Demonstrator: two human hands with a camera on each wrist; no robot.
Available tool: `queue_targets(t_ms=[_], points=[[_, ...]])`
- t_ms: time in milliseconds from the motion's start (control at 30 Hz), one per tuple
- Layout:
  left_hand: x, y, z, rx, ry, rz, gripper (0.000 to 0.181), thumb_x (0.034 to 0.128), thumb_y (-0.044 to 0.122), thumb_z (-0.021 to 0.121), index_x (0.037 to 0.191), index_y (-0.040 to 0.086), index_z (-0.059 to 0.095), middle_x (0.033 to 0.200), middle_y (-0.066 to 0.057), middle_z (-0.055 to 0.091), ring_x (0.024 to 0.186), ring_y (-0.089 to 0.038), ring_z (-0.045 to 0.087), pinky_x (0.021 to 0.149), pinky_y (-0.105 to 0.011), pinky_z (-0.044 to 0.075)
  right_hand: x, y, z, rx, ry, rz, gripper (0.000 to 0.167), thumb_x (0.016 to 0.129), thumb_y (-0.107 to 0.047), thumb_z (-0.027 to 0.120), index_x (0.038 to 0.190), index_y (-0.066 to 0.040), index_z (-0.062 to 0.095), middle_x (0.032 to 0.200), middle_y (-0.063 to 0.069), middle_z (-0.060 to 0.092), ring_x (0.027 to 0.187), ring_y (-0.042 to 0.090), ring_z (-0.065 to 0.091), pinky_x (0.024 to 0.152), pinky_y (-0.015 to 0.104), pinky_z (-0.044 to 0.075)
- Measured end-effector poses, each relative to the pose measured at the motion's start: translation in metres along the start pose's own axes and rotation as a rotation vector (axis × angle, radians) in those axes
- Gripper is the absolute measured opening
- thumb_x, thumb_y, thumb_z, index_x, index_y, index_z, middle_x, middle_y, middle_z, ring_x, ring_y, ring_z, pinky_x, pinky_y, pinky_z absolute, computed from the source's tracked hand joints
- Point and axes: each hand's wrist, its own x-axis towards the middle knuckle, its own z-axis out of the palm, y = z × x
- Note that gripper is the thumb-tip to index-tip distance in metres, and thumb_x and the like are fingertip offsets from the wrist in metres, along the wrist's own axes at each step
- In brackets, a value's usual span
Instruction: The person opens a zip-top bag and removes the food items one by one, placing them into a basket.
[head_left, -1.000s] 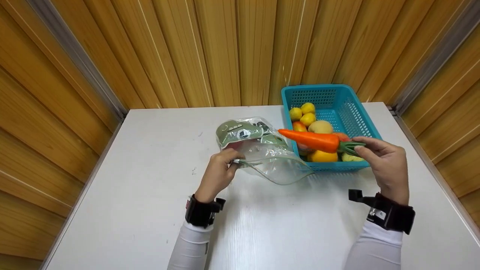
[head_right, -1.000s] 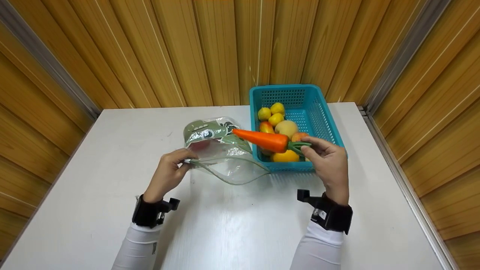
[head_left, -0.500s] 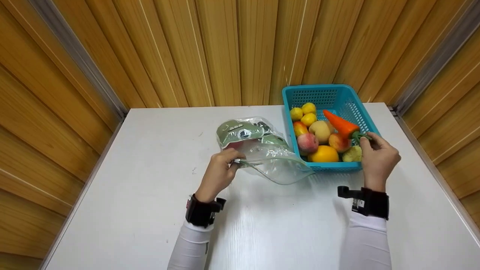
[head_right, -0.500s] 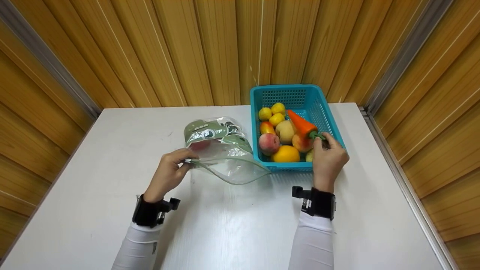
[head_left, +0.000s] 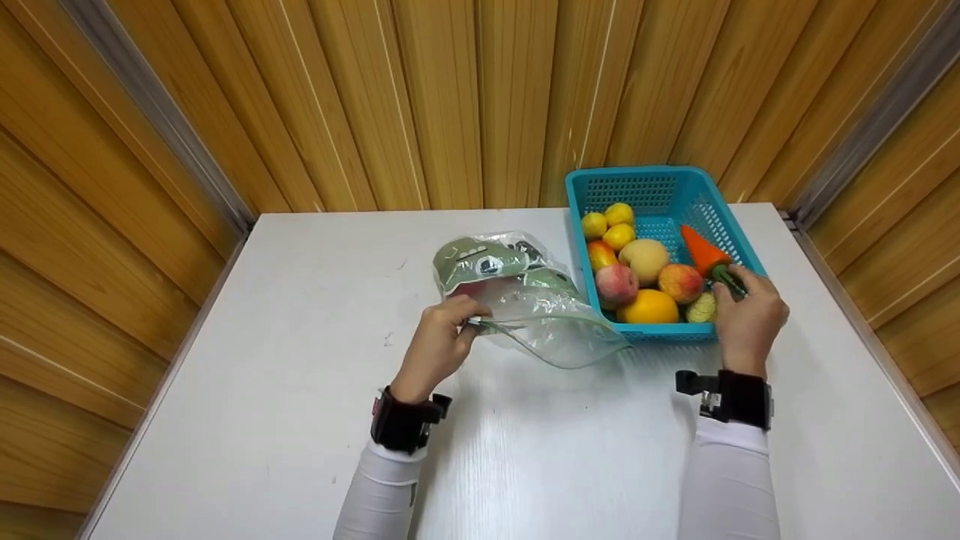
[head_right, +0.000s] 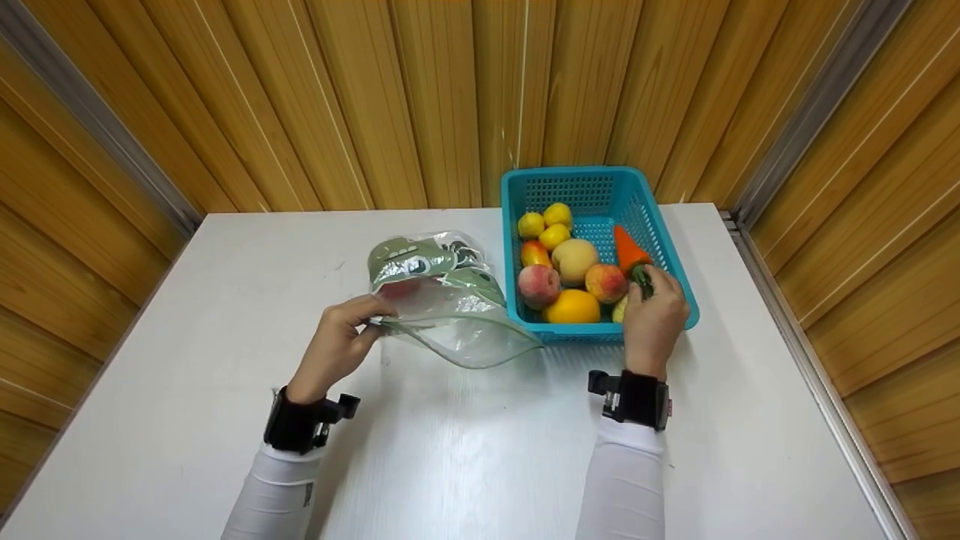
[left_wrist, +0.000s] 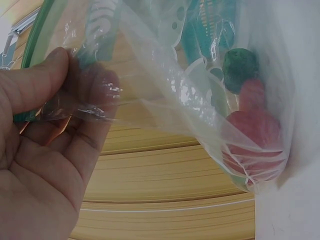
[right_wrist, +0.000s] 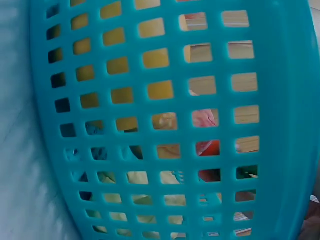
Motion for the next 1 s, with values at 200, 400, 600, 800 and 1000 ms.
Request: queue_targets(t_ms=[200, 400, 600, 800, 1000], points=[[0.0, 0.001, -0.001, -0.01, -0.003, 0.0, 0.016, 0.0833, -0.012, 0.072, 0.087, 0.004, 0.074, 0.084, -0.004, 0.069, 0.082, -0.014, 0.065, 0.077, -0.032, 0.057, 0.001, -0.001, -0.003, -0.038, -0.079, -0.032, 0.036, 0.088, 0.014, 0.068, 0.123, 0.011, 0.068, 0.131, 0.031, 0.064, 0.129, 0.049, 0.056, 0.113, 0.057, 0.04], [0.0, 0.0, -0.001, 0.0, -0.017, -0.01, 0.019, 0.0832, -0.013, 0.071, 0.088, 0.005, 0.075, 0.085, -0.004, 0.069, 0.082, -0.013, 0.065, 0.077, -0.031, 0.056, -0.002, -0.01, -0.007, -0.02, -0.098, -0.097, 0.031, 0.088, 0.015, 0.064, 0.119, 0.012, 0.071, 0.132, 0.025, 0.066, 0.128, 0.045, 0.058, 0.107, 0.058, 0.045], [0.0, 0.002, -0.002, 0.004, -0.005, 0.002, 0.018, 0.083, -0.012, 0.071, 0.088, 0.005, 0.076, 0.085, -0.004, 0.069, 0.082, -0.013, 0.065, 0.077, -0.032, 0.057, -0.012, -0.039, -0.015, 0.051, -0.115, -0.222, 0.026, 0.09, 0.009, 0.07, 0.116, 0.007, 0.074, 0.124, 0.019, 0.072, 0.12, 0.034, 0.066, 0.103, 0.029, 0.052], [0.0, 0.002, -0.001, -0.002, 0.007, 0.011, 0.018, 0.083, -0.012, 0.071, 0.088, 0.004, 0.075, 0.084, -0.005, 0.069, 0.082, -0.014, 0.065, 0.077, -0.033, 0.057, -0.032, -0.077, -0.028, 0.205, -0.234, -0.423, 0.029, 0.087, 0.011, 0.074, 0.114, 0.002, 0.077, 0.114, 0.019, 0.075, 0.099, -0.003, 0.064, 0.086, 0.005, 0.047], [-0.001, 0.001, -0.001, -0.003, 0.026, 0.014, 0.015, 0.084, -0.01, 0.072, 0.089, 0.004, 0.076, 0.085, -0.002, 0.068, 0.082, -0.014, 0.066, 0.076, -0.032, 0.058, -0.056, -0.109, -0.034, 0.35, -0.527, -0.664, 0.035, 0.082, 0.017, 0.075, 0.113, 0.002, 0.077, 0.108, 0.015, 0.077, 0.11, 0.0, 0.066, 0.096, 0.013, 0.049]])
